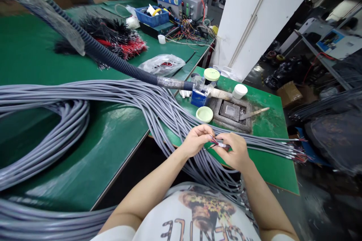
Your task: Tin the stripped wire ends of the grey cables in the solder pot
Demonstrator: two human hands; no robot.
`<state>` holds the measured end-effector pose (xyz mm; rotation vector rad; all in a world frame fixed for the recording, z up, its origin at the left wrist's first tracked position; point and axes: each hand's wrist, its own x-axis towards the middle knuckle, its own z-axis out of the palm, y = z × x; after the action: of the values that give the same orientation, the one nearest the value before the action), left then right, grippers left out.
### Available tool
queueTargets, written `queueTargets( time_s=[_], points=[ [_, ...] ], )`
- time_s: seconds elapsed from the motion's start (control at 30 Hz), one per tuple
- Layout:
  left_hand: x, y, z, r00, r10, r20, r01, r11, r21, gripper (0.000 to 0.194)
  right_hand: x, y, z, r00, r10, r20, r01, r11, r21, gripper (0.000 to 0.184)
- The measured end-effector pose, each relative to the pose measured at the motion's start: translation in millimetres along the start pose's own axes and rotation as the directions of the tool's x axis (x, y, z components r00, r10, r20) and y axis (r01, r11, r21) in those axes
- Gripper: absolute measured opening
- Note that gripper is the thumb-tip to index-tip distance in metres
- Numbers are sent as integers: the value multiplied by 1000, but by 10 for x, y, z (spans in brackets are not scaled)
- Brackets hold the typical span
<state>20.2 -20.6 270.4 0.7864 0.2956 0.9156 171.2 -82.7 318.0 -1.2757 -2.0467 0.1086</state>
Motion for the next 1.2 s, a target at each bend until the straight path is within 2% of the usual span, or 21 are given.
queueTargets(
  time_s=[0.1, 0.2, 0.27, 0.33, 0.4, 0.43, 0.47, 0.53, 0.6, 0.63, 0.67, 0.73, 0.83, 1.0, 1.1, 1.2],
  points=[
    [-11, -50, 58, 998, -27, -50, 25, 998, -57, 20, 18, 7, 10, 998, -12, -56, 12, 1000, -5, 23],
    [-6, -97, 98, 994, -13, -112, 2, 995, -99, 20, 59, 35, 9, 996, -66, -62, 66, 998, -10, 19],
    [11, -115, 93, 985, 29, -167, -42, 996, -78, 21, 121, 72, 9, 996, -54, -76, 54, 999, 7, 14],
    [21, -117, 54, 971, 81, -227, -79, 997, 20, 20, 224, 140, 20, 998, 8, -63, -4, 998, 63, 11],
    [3, -107, -14, 939, 190, -287, -122, 963, 239, 20, 360, 255, 52, 995, 91, -33, -87, 989, 123, 9],
    [-17, -100, -55, 915, 277, -292, -149, 906, 395, 20, 434, 330, 78, 991, 134, -15, -130, 982, 138, 10],
    [-44, -96, -96, 892, 371, -257, -175, 809, 561, 19, 509, 415, 113, 985, 174, 8, -174, 975, 136, 10],
    [-102, -101, -175, 864, 495, -86, -217, 522, 825, 15, 649, 597, 202, 967, 241, 80, -247, 965, 89, 12],
    [-148, -127, -237, 870, 482, 108, -250, 243, 937, 13, 763, 762, 309, 943, 286, 172, -292, 956, 13, 13],
    [-160, -144, -260, 876, 451, 174, -263, 142, 954, 13, 809, 830, 364, 928, 305, 216, -305, 952, -33, 14],
    [-167, -162, -279, 879, 425, 216, -269, 68, 961, 14, 848, 886, 418, 910, 323, 260, -311, 946, -86, 15],
    [-164, -191, -303, 880, 397, 260, -276, -19, 961, 15, 906, 963, 516, 874, 360, 327, -310, 930, -197, 16],
    [-148, -205, -316, 873, 400, 279, -283, -52, 958, 15, 951, 1015, 631, 841, 393, 371, -288, 907, -308, 18],
    [-145, -191, -320, 867, 407, 288, -296, -45, 954, 14, 977, 1006, 694, 832, 402, 381, -271, 896, -353, 20],
    [-148, -191, -326, 867, 409, 285, -296, -38, 954, 14, 978, 988, 582, 852, 373, 366, -248, 905, -345, 21],
    [-152, -191, -331, 869, 406, 283, -297, -31, 954, 13, 933, 1035, 351, 886, 345, 311, -234, 910, -343, 24]
  ],
)
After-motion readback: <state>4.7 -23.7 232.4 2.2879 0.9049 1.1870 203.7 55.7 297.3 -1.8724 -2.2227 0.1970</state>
